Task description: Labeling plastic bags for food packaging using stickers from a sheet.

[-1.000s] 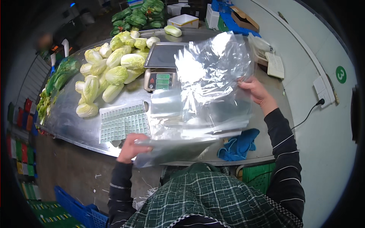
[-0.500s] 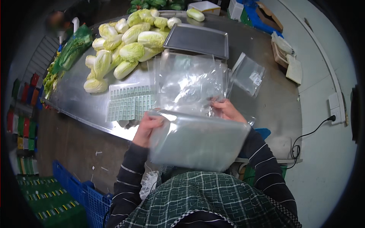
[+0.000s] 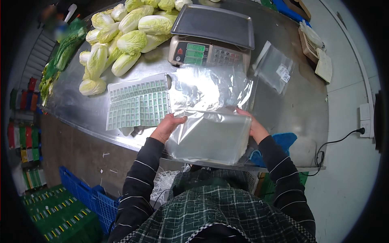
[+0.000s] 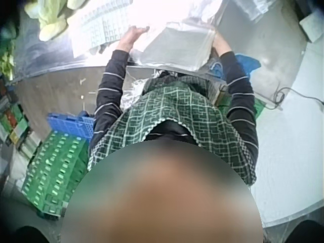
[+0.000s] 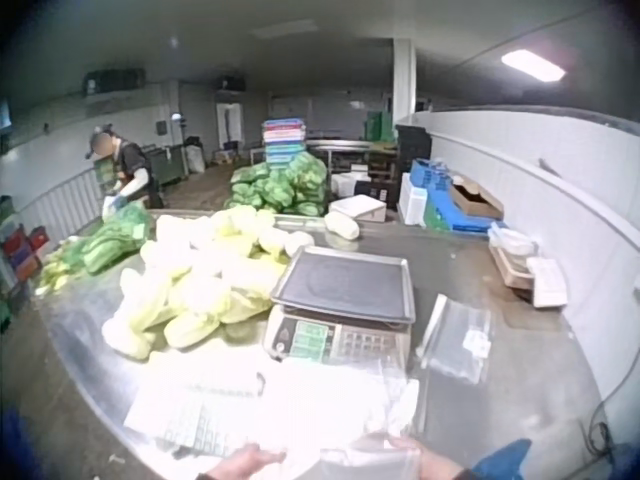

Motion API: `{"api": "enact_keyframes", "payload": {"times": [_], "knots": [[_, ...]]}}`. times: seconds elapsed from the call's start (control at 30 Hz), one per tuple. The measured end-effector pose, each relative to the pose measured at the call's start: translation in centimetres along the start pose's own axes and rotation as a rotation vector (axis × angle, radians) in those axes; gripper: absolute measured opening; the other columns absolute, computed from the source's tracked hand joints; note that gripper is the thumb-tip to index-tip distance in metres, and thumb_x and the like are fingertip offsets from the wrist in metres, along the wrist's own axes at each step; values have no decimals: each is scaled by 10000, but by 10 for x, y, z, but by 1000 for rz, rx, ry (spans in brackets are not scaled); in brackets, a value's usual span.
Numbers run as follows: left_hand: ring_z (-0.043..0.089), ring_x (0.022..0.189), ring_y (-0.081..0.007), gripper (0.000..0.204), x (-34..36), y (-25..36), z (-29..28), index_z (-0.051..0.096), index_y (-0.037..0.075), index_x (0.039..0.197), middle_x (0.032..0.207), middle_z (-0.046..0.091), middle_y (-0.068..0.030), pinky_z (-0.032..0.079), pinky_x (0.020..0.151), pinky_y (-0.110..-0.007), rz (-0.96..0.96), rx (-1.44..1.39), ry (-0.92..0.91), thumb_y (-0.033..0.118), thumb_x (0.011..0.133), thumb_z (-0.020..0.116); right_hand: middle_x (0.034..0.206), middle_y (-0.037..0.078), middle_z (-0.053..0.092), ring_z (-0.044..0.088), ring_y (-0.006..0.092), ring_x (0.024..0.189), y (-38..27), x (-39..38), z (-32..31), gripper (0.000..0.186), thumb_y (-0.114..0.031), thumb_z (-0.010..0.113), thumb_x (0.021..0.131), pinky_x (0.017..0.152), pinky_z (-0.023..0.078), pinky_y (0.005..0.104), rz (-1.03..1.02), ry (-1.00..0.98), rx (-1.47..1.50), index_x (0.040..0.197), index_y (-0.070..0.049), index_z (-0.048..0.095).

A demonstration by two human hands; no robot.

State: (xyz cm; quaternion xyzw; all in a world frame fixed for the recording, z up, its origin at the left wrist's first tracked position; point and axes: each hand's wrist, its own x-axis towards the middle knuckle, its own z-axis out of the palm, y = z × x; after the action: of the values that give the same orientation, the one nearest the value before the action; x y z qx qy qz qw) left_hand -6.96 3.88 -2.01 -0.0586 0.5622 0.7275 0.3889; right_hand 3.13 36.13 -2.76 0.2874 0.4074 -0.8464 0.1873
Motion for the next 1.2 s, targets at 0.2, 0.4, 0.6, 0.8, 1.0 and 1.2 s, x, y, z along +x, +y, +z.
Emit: {"api": "enact_keyframes", "payload": {"times": [0.2,0.4,0.6,0.8,1.0,1.2], "knots": [[622,878,-128,356,-9,13,-10,570,-54,1122,1019,647,-80,475,839,-256,1,46,-84,74,803,657,1223,109,555,569,198,1075,-47,-11,9,453,-292,558,925,936,463,347,11,-219,-80,1285,-31,476],[615,863,-124,284,1,0,-34,612,-69,1052,971,656,-86,474,813,-243,-12,65,-32,81,815,653,1043,67,598,566,132,879,-62,4,40,603,-281,678,834,656,461,263,-64,28,-810,1319,-14,438],[600,883,-125,252,-17,27,3,619,-70,1022,972,647,-78,467,794,-244,-173,133,68,103,841,644,1043,90,637,574,132,922,-52,3,21,535,-198,663,816,725,461,257,-294,-54,-783,1299,-48,486],[606,877,-136,254,-10,-4,-30,593,-43,1079,1009,637,-96,471,795,-258,-125,14,12,118,884,581,1129,80,622,567,216,1076,-57,-32,37,326,-109,657,774,926,429,348,-691,-237,-1358,1098,-146,658],[570,1013,-173,396,-27,-16,-39,546,23,1176,1104,599,-125,431,915,-324,125,-18,50,336,975,409,1270,90,521,487,279,1182,-14,-62,32,371,-54,605,713,990,374,452,-1094,-348,-1796,1043,-211,669],[591,979,-213,480,-12,13,-25,497,36,1245,1125,604,-121,477,851,-314,-109,-432,12,410,946,458,1351,100,455,437,291,1235,5,-65,42,437,-42,578,744,1015,344,453,-1040,-358,-2025,1133,-234,622]]}}
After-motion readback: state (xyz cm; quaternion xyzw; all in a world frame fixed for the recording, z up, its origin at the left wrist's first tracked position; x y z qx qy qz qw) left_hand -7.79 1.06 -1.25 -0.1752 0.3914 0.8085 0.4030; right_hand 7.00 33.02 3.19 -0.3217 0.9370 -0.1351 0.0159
